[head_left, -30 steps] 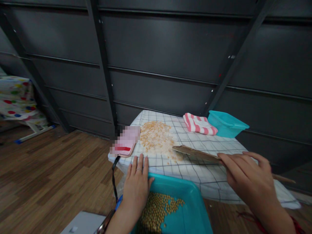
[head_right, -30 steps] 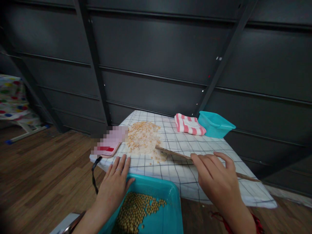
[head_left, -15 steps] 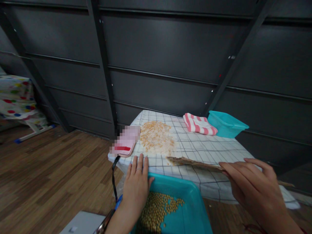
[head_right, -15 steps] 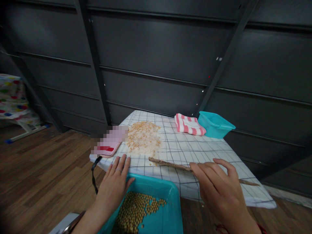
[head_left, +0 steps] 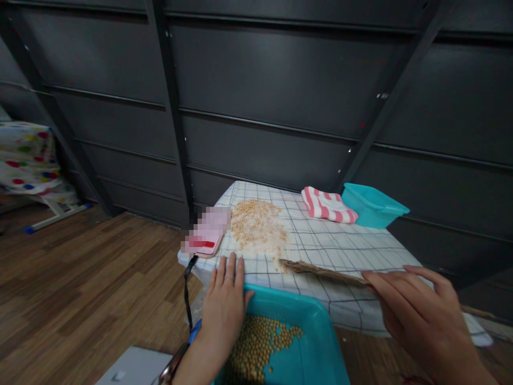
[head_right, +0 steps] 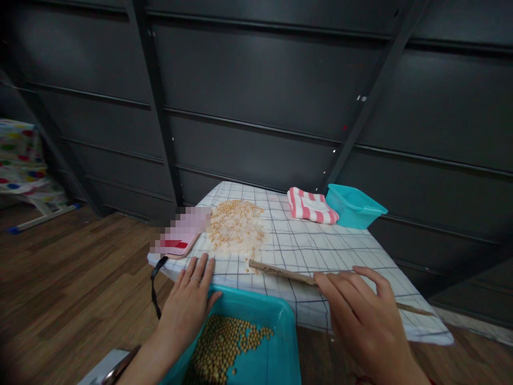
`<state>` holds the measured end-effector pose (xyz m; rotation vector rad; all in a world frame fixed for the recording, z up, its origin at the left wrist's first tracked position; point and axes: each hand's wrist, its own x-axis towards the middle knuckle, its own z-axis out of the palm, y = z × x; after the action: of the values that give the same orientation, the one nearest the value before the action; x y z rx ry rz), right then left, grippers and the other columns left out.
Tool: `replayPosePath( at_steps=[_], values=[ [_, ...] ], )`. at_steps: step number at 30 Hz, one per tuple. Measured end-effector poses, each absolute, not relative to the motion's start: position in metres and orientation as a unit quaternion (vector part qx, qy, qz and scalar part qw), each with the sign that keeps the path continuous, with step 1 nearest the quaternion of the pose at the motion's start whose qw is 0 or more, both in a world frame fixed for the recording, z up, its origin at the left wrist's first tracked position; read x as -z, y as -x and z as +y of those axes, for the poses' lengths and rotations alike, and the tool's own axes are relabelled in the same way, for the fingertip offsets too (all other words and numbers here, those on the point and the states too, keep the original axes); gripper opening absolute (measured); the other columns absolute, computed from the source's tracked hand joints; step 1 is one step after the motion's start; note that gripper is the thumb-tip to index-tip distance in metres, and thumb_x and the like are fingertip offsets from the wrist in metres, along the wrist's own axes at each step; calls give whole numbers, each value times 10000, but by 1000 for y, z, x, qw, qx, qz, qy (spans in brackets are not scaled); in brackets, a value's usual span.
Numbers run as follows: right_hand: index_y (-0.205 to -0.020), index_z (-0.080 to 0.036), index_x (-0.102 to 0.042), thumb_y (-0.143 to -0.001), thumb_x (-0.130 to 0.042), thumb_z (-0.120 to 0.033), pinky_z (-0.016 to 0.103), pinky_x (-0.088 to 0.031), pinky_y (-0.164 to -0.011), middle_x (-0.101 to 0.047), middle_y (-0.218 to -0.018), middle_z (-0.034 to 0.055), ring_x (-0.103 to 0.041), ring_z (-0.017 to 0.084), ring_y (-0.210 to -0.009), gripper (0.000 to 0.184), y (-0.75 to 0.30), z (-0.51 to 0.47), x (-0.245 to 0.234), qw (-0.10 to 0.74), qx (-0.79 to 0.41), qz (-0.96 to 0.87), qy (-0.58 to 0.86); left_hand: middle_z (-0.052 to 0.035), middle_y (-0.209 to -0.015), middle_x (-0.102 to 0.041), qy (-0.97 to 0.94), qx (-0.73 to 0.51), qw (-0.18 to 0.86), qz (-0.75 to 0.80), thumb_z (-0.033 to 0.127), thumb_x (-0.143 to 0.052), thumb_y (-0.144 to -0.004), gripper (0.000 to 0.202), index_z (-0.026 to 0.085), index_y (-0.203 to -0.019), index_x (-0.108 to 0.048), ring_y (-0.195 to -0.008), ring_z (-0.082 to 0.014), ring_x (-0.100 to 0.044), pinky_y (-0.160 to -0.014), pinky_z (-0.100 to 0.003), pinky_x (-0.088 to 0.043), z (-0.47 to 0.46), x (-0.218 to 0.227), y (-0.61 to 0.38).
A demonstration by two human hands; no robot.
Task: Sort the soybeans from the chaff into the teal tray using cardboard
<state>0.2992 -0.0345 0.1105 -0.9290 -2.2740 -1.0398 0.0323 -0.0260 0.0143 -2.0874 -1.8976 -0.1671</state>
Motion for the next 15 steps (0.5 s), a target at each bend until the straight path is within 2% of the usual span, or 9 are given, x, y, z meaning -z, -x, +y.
replayPosePath(
  at_steps=[9, 15],
  values=[
    [-968, -139, -518, -807, -420, -8, 389, -374, -809, -609, -740, 34, -531, 132, -701, 230, -299, -43, -108, 271, 349, -835, 327, -179, -1324, -411, 732, 60, 149, -663, 313, -517, -788, 541, 88, -1270, -419, -1189, -333, -403, -933, -442, -415, -25, -15, -32],
    [-931, -137, -527, -818, -375, -32, 372, -378, -748, -595, -698, 41, -523, 152, -664, 216, -309, -40, -116, 221, 418, -814, 336, -183, -1322, -417, 734, 68, 152, -659, 318, -517, -785, 545, 82, -1268, -422, -1188, -337, -407, -929, -448, -417, -24, -9, -33]
  ],
)
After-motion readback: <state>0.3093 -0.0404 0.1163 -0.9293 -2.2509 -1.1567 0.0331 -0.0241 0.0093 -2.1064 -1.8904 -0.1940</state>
